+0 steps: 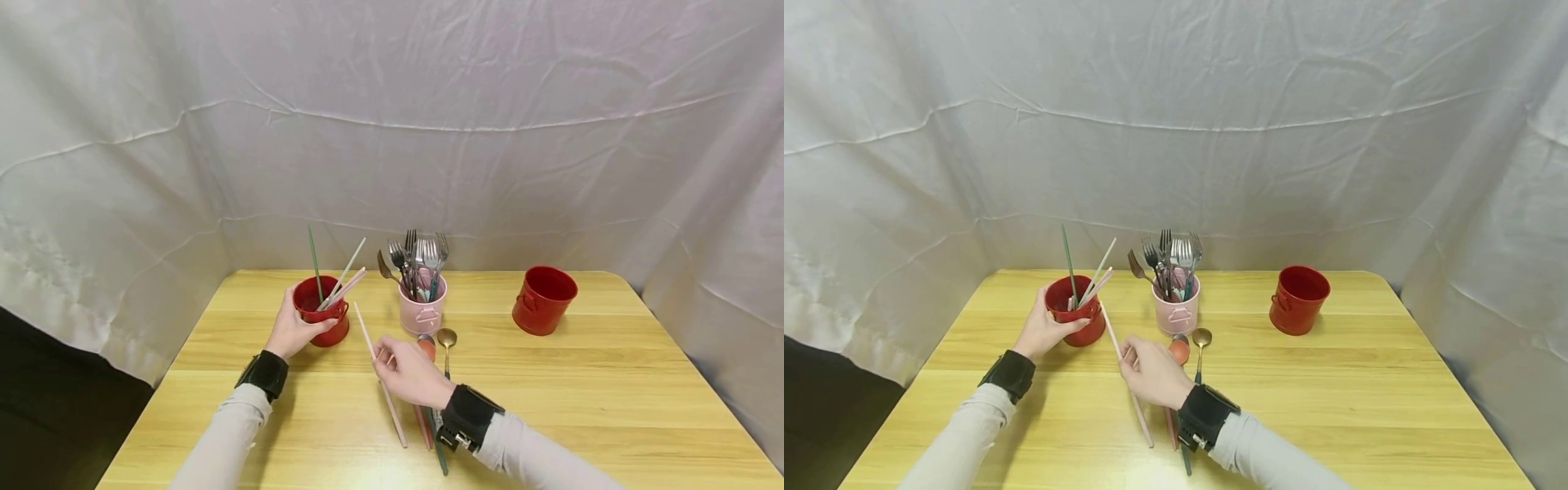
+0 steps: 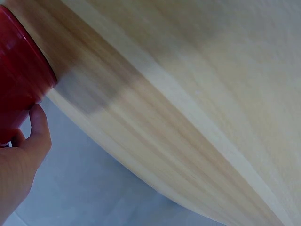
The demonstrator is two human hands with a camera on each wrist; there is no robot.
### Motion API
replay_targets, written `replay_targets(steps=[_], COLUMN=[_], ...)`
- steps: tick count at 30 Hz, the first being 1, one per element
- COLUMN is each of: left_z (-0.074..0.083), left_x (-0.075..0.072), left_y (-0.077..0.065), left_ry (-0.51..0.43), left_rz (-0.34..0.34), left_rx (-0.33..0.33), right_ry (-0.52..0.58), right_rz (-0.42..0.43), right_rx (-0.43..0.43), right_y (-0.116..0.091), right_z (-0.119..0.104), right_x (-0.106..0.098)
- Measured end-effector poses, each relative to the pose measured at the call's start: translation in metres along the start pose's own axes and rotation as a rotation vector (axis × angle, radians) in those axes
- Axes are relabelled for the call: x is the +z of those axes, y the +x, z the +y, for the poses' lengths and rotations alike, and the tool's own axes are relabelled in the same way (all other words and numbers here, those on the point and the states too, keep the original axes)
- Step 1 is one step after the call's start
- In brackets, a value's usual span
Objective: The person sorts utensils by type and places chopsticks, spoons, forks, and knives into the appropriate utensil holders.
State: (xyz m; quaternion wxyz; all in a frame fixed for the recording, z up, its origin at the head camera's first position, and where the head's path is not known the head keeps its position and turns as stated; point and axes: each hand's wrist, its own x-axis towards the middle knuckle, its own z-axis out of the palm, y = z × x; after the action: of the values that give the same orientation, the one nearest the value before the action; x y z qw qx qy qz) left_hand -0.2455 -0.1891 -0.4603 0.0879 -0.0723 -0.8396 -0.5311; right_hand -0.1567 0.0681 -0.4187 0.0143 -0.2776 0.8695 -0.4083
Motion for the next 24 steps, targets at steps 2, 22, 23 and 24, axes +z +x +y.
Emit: replay_targets(steps=[2,22,23,24], left_z=[-0.004,0.04,0.04,0.04], left_x=[0.001,-0.006,-0.006,-0.006], left_y=[0.001,-0.014,-0.014,-0.013], left_ry=[-0.008,-0.048,-0.047,-0.045], left_rz=[0.008,-0.016,-0.016,-0.016], left_rx=[0.008,-0.01,-0.009,-0.009], right_ry=[0.035,0.187,0.191,0.187], right_rz=[0.006,0.229,0.239,0.25], right_rx=[-0.016,-0.167,-0.161,-0.157], right_y=[0.001,0.039,0.041,0.042], right_z=[-0.002,-0.041,-0.042,-0.043], right_x=[-0.001,-0.016,-0.017,-0.018])
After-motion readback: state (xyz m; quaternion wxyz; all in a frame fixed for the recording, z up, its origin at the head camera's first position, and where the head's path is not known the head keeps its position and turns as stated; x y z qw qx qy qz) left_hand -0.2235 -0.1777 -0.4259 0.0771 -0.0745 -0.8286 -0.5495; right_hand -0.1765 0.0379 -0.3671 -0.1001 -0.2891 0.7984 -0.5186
